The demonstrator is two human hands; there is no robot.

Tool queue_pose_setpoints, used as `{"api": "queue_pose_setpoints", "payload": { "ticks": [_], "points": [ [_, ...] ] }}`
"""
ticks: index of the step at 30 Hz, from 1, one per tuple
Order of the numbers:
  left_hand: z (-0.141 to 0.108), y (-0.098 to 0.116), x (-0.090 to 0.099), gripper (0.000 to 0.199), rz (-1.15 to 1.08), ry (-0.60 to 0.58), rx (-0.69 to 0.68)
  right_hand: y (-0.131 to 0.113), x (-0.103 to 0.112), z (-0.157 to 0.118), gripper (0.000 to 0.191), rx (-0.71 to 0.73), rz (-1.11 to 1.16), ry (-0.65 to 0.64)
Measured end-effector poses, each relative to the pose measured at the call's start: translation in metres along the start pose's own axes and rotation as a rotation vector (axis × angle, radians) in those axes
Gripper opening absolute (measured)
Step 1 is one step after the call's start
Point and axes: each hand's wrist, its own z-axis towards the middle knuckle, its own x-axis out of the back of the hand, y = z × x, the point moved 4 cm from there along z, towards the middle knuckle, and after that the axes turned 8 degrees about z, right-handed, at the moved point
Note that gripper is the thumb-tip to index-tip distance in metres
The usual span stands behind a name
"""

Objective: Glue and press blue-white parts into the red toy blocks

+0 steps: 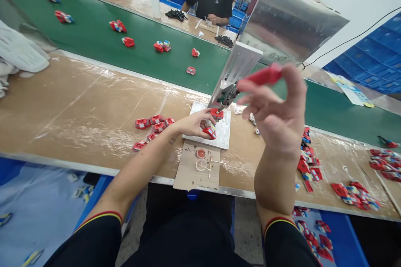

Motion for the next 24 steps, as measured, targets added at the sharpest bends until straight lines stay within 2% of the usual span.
{"api": "queue_pose_setpoints", "payload": {
  "ticks": [4, 7, 9, 12, 14, 17, 19, 21, 24],
  "points": [
    [0.006, -0.008, -0.002, 0.042, -0.02, 0.058, 0.013, 0.0, 0.013, 0.052, 0.073, 0.041, 0.017, 0.04],
    [0.005, -0.012, -0.003, 0.043, -0.039, 0.069, 0.009, 0.02, 0.018, 0.06, 0.069, 0.075, -0.074, 0.088],
    [0.0, -0.011, -0.004, 0.043, -0.064, 0.061, 0.005, 0.038, 0.023, 0.043, 0.055, 0.103, -0.148, 0.185],
    [-0.013, -0.003, -0.007, 0.041, -0.093, 0.042, -0.012, 0.066, 0.026, -0.012, 0.047, 0.075, -0.193, 0.333],
    [-0.024, 0.005, -0.01, 0.041, -0.106, 0.026, -0.022, 0.083, 0.017, -0.053, 0.043, -0.025, -0.155, 0.291],
    [-0.039, 0.02, -0.02, 0.044, -0.148, -0.01, -0.024, 0.105, -0.011, -0.102, 0.052, -0.282, 0.045, 0.129],
    [-0.044, 0.033, -0.028, 0.047, -0.202, -0.022, -0.033, 0.113, -0.031, -0.122, 0.059, -0.397, 0.251, 0.106],
    [-0.045, 0.046, -0.035, 0.049, -0.266, -0.005, -0.04, 0.115, -0.045, -0.132, 0.061, -0.437, 0.415, 0.151],
    [-0.043, 0.061, -0.04, 0.047, -0.354, 0.046, -0.032, 0.119, -0.046, -0.137, 0.055, -0.438, 0.524, 0.271]
  ]
}}
